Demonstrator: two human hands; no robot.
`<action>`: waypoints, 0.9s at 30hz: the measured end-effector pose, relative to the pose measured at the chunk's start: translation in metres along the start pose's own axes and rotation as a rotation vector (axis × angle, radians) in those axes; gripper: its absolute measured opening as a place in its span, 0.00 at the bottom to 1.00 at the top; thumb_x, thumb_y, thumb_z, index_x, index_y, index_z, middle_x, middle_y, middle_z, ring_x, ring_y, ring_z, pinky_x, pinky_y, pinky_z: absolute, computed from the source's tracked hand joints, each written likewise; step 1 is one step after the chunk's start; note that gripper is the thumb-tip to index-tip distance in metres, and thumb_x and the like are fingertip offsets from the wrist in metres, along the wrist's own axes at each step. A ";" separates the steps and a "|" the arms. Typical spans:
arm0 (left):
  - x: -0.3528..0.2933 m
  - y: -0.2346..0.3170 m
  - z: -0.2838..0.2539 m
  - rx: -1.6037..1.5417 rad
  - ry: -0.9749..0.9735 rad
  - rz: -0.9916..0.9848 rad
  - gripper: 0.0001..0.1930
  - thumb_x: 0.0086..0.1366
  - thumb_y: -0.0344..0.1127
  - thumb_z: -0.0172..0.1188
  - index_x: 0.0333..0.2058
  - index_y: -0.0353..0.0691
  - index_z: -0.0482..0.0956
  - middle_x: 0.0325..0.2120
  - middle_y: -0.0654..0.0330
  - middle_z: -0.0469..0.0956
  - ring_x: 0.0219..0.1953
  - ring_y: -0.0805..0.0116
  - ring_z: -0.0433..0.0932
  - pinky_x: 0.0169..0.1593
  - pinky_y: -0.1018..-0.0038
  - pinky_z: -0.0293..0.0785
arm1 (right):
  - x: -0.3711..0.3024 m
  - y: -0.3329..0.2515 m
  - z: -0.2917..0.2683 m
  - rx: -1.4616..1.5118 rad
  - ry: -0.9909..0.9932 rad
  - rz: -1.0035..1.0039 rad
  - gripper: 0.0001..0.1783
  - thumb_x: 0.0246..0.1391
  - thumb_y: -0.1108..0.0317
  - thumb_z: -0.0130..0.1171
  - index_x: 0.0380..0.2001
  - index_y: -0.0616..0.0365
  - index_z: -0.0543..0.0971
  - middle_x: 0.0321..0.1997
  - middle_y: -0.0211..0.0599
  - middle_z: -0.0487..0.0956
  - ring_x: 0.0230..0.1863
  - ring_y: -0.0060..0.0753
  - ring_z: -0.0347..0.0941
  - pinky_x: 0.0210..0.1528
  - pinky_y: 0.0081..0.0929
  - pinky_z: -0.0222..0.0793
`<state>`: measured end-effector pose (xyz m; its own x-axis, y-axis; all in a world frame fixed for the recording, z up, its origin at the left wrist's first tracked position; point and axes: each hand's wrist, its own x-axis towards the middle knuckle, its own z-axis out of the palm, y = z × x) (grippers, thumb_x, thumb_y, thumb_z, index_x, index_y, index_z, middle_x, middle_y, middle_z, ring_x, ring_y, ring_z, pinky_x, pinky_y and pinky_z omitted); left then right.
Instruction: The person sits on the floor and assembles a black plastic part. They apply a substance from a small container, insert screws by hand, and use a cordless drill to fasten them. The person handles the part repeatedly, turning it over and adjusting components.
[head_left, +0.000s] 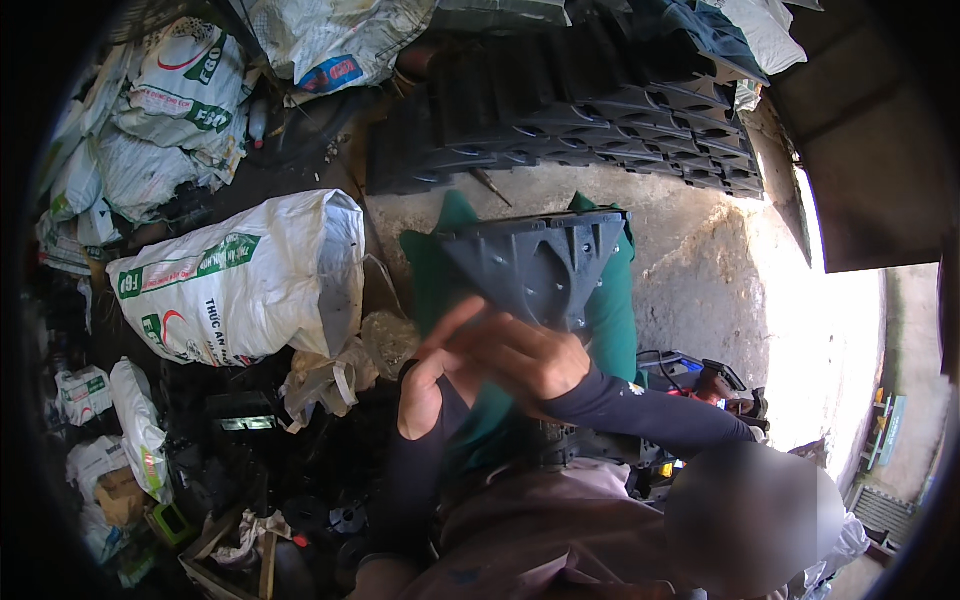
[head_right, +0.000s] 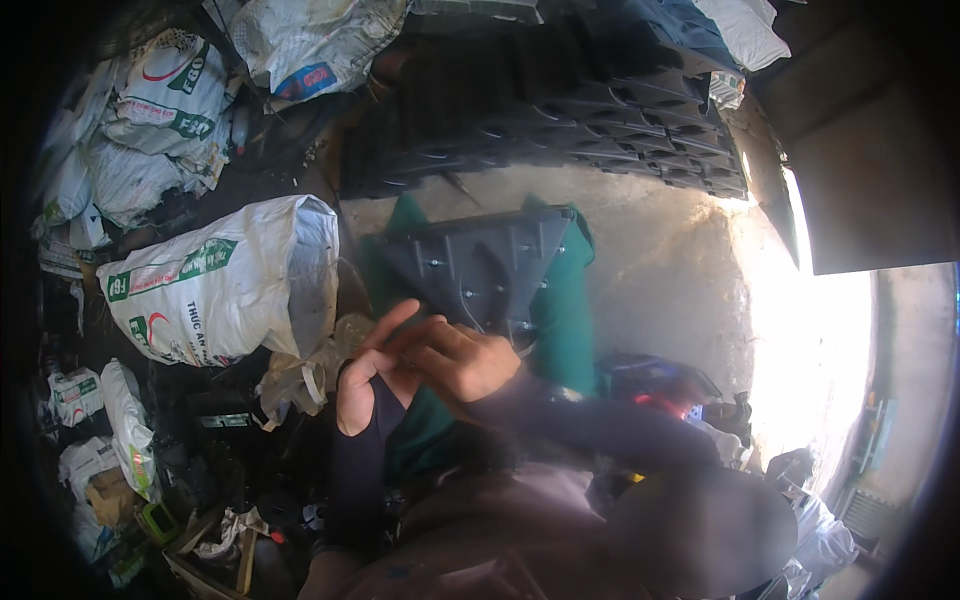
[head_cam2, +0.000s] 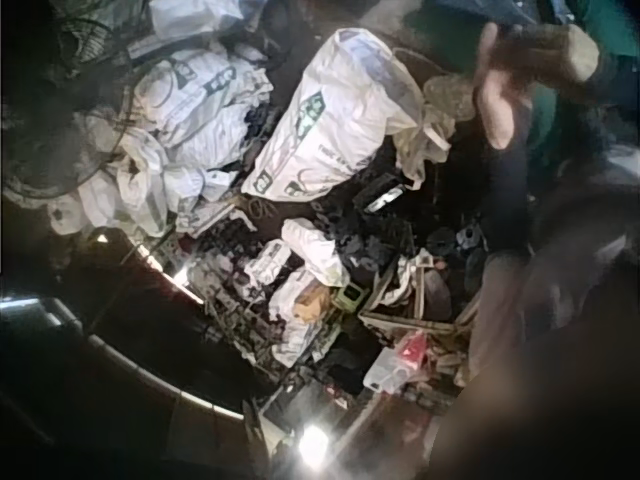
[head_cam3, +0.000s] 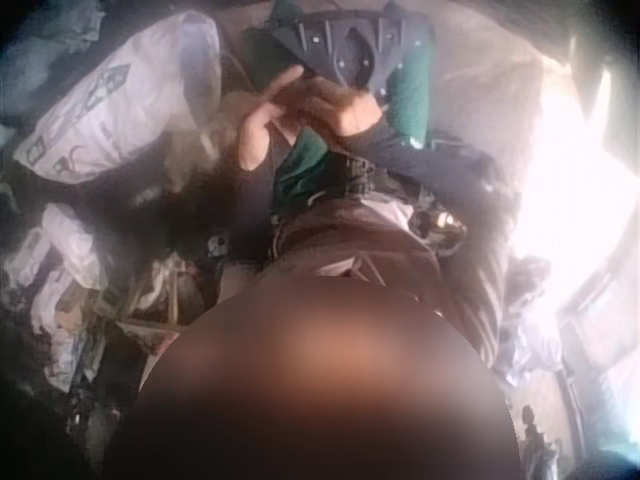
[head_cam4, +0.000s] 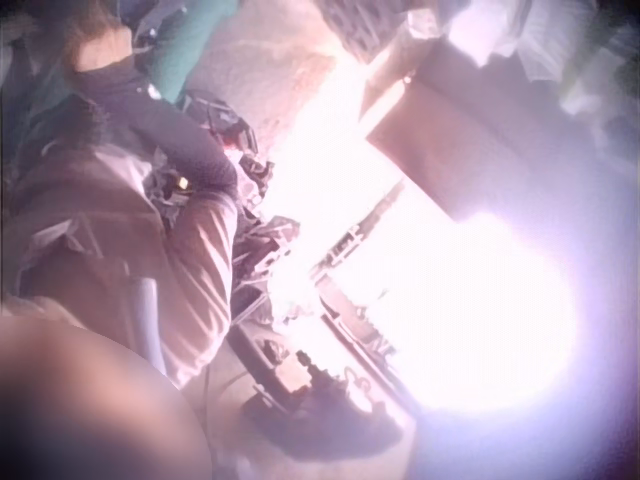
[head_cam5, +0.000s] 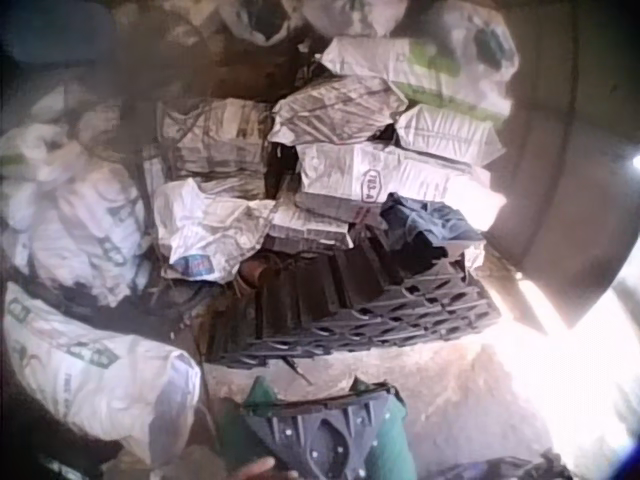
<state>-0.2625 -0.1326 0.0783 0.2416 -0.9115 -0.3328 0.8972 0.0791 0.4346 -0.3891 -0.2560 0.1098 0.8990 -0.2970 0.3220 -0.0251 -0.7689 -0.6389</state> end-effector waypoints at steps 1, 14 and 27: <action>0.002 0.000 0.000 0.001 -0.015 0.006 0.31 0.56 0.26 0.39 0.62 0.33 0.59 0.58 0.43 0.67 0.62 0.50 0.63 0.65 0.59 0.59 | 0.001 0.001 0.005 -0.053 0.018 -0.003 0.14 0.43 0.73 0.63 0.37 0.54 0.80 0.36 0.36 0.75 0.32 0.36 0.78 0.25 0.31 0.74; -0.011 -0.040 0.012 0.060 0.053 0.286 0.24 0.61 0.28 0.35 0.56 0.33 0.64 0.58 0.44 0.66 0.62 0.51 0.64 0.66 0.60 0.57 | -0.009 -0.001 0.011 0.051 0.065 -0.030 0.22 0.32 0.77 0.64 0.38 0.63 0.80 0.37 0.44 0.78 0.32 0.44 0.79 0.30 0.32 0.77; 0.015 -0.032 -0.022 0.606 0.280 0.328 0.19 0.72 0.36 0.44 0.58 0.34 0.63 0.44 0.53 0.75 0.38 0.66 0.79 0.42 0.73 0.73 | 0.016 0.044 0.009 -0.167 0.069 -0.038 0.08 0.38 0.73 0.62 0.27 0.57 0.78 0.27 0.39 0.73 0.25 0.41 0.73 0.23 0.36 0.67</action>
<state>-0.2798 -0.1400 0.0409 0.6198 -0.7360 -0.2723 0.4212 0.0191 0.9068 -0.3713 -0.2894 0.0806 0.8689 -0.2992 0.3945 -0.0687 -0.8619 -0.5024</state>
